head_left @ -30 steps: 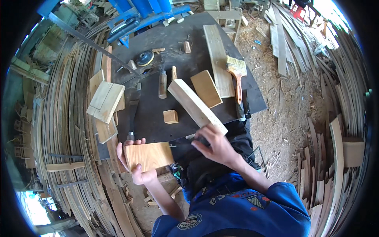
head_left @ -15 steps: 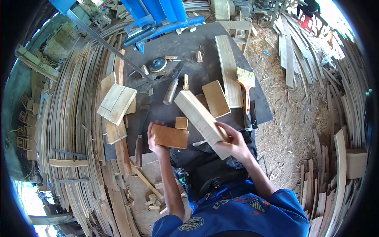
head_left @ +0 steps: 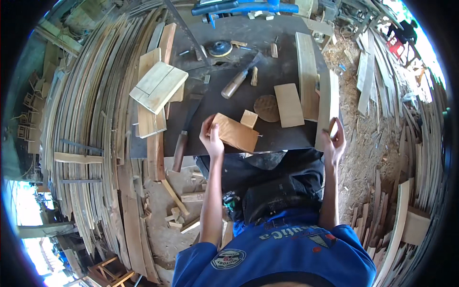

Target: The person smooths small wooden blocks using a sanding block and then brushes them with a paintbrush. The person handles the blocks one at a time, turning them over to sand different sides before brushing off the dust.

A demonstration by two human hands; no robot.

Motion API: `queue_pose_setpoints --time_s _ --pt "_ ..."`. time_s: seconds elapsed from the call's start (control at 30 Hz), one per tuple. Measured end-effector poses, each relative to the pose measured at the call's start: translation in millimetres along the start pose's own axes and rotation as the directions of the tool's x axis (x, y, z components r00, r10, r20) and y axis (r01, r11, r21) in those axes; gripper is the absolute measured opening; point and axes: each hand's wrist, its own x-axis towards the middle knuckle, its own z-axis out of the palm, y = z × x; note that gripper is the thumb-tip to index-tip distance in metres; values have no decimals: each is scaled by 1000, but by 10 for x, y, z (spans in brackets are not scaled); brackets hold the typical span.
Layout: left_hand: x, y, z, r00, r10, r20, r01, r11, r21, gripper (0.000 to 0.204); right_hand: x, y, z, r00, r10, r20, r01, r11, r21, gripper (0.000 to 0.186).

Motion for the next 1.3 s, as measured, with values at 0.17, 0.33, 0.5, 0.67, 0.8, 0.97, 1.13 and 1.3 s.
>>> queue_pose_setpoints --time_s 0.17,0.33,0.5,0.67,0.8,0.97,1.13,1.3 --pt "7 -15 -29 997 66 30 -67 997 48 25 -40 -14 36 996 -43 77 45 998 -34 54" --pt "-52 -4 -15 999 12 32 -12 1000 12 28 -16 132 -20 995 20 96 -12 997 -77 63" --pt "-32 11 -26 1000 22 14 -22 1000 -7 24 81 55 -24 981 141 134 -93 946 -311 75" --pt "-17 -23 8 1000 22 7 -22 1000 8 25 111 164 -5 988 122 94 -96 965 -244 75" --pt "-2 -14 -41 999 47 -14 -46 997 62 22 78 81 33 985 151 86 -124 956 -264 73" --pt "-4 -10 -17 998 45 -39 -39 988 146 19 58 150 18 992 113 52 -98 968 -231 73" --pt "-20 -3 -39 996 -10 -89 22 991 130 20 23 -5 29 979 180 96 -158 966 -203 73" --pt "-21 -23 31 995 -5 -96 24 978 205 19 41 187 -30 994 79 78 -66 985 -159 74"
